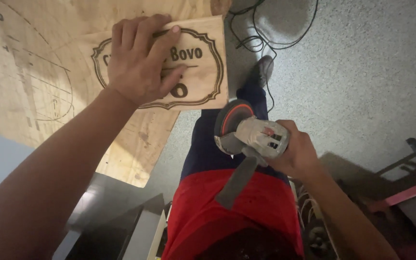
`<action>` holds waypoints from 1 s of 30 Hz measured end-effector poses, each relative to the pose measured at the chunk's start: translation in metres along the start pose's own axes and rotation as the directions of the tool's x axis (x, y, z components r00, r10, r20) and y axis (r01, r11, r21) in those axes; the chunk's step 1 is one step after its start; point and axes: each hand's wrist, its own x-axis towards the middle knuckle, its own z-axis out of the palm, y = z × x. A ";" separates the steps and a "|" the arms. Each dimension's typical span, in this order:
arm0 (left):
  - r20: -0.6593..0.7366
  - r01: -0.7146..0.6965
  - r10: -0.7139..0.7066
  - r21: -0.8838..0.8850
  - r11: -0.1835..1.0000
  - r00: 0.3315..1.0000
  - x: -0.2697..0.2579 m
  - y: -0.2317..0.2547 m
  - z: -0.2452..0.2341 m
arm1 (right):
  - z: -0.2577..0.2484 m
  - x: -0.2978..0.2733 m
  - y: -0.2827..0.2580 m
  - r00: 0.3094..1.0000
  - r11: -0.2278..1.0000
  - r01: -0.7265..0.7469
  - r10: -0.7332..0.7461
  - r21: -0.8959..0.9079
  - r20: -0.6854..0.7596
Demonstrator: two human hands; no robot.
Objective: Sanding the edges of a decorative wooden sign using an angle grinder with a sanding disc attachment.
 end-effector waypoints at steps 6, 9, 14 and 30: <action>0.051 0.014 -0.014 -0.005 1.000 0.999 -0.001 0.000 -0.001 | 0.000 0.010 -0.001 1.000 0.999 -0.013 0.014 0.031 -0.015; 0.016 0.002 -0.002 0.012 1.000 1.000 0.002 0.000 0.000 | -0.003 0.015 -0.010 0.992 0.992 -0.125 0.125 0.014 -0.008; 0.025 0.008 -0.008 0.001 1.000 1.000 -0.001 -0.001 0.001 | 0.001 -0.005 -0.009 0.997 0.998 -0.060 0.060 0.000 0.047; 0.035 0.042 -0.042 -0.015 0.999 0.999 -0.008 -0.004 -0.001 | -0.023 -0.063 -0.084 0.984 0.841 -0.072 -0.030 -0.537 -0.178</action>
